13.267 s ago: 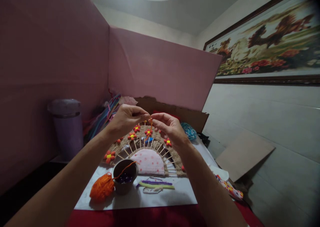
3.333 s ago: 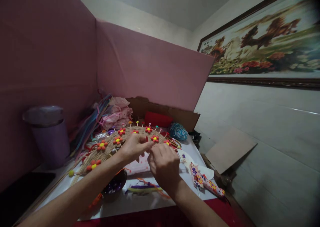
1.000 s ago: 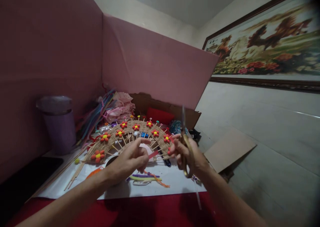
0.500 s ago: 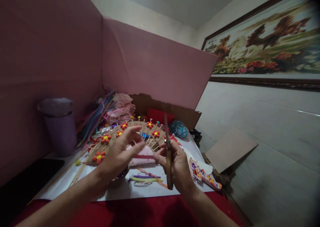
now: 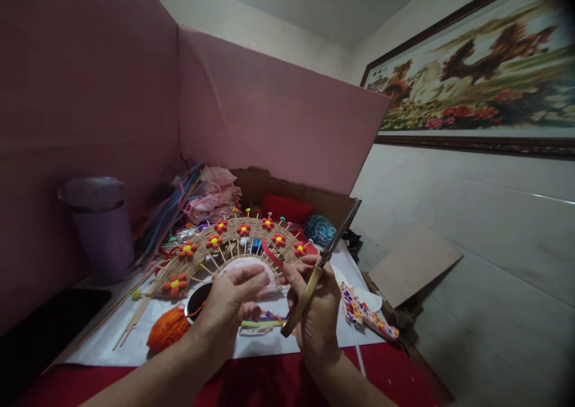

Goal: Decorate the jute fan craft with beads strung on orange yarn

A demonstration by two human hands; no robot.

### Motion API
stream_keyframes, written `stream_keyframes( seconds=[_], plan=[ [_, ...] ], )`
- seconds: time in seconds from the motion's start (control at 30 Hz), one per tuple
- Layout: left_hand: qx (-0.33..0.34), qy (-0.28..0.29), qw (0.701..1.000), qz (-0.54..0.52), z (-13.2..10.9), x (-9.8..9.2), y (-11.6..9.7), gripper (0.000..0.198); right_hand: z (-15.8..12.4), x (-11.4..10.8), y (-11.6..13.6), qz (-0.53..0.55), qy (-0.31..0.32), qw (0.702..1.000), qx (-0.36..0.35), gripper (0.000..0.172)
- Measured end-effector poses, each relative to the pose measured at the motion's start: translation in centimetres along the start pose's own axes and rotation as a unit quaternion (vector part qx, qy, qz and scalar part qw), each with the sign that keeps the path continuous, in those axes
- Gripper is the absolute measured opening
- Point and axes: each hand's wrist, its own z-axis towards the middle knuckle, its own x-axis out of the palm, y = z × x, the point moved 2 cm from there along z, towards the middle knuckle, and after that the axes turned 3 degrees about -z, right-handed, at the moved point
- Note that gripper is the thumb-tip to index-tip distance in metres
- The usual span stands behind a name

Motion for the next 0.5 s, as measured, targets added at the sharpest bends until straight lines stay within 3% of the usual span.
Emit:
stream_keyframes(
  seconds=[0.23, 0.5],
  plan=[
    [0.079, 0.001, 0.995, 0.060, 0.8, 0.8, -0.5, 0.024, -0.3, 0.3, -0.1, -0.001, 0.011, 1.000, 0.015, 0.037],
    [0.098, -0.004, 0.989, 0.107, 1.5, -0.3, -1.2, 0.022, -1.2, 0.2, -1.5, -0.030, 0.058, 0.996, 0.068, 0.037]
  ],
)
